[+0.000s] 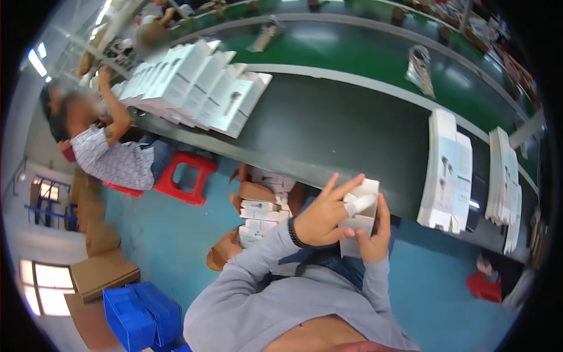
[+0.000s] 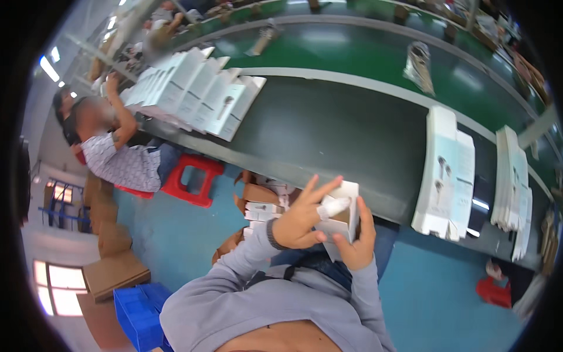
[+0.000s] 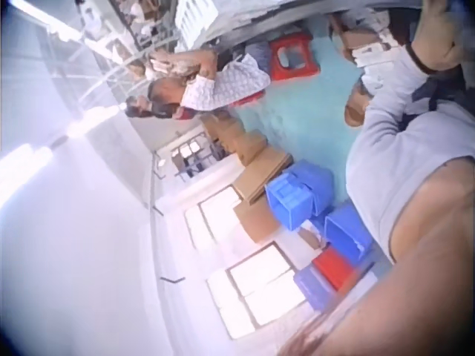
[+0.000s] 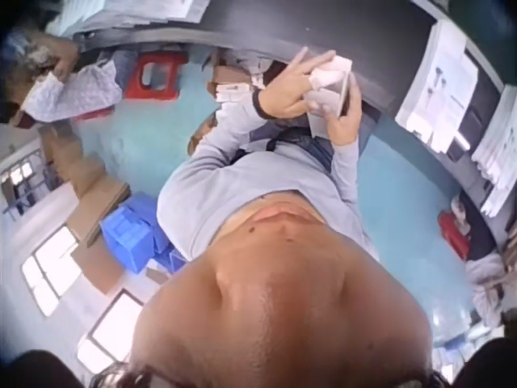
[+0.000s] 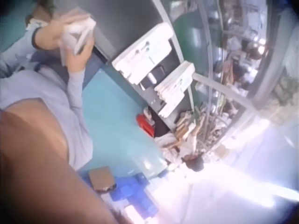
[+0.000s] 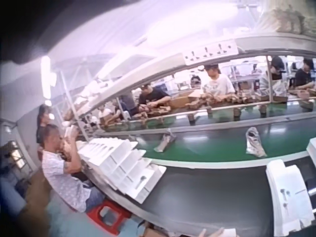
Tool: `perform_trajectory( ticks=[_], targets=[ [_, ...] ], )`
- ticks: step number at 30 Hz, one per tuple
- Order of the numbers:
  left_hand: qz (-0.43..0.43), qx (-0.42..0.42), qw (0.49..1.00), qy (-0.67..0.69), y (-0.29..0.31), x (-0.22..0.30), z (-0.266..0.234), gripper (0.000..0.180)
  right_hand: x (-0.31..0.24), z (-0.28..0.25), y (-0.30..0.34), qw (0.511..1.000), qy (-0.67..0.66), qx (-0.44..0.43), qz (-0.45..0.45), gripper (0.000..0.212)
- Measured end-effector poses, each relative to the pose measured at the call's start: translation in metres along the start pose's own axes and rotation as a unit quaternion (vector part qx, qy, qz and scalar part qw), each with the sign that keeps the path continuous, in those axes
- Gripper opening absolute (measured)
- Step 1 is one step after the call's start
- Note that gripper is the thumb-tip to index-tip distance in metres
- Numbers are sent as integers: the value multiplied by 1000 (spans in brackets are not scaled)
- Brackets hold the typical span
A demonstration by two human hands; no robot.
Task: Folding cardboard boxes on an assembly line and stacking them for further processing.
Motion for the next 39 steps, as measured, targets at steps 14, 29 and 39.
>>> perform_trajectory(
  ticks=[14, 29, 39],
  targets=[
    [-5, 175, 969, 177, 3, 5, 10, 51, -14, -6, -5, 980, -109, 166, -28, 43],
    [109, 182, 970, 115, 2, 30, -15, 90, -5, 14, -11, 979, -180, 12, 91, 11],
    [69, 139, 983, 95, -2, 23, -5, 79, 14, 14, -8, 976, -183, 7, 116, 12]
  ],
)
Point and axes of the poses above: each hand's wrist, its own y-axis away from the middle knuckle, its own z-axis out of the palm, x = y × z, the point moved 9 cm from there along -y, towards the middle knuckle, and after that the axes turned 2 degrees about -x, right-handed, at the moved point
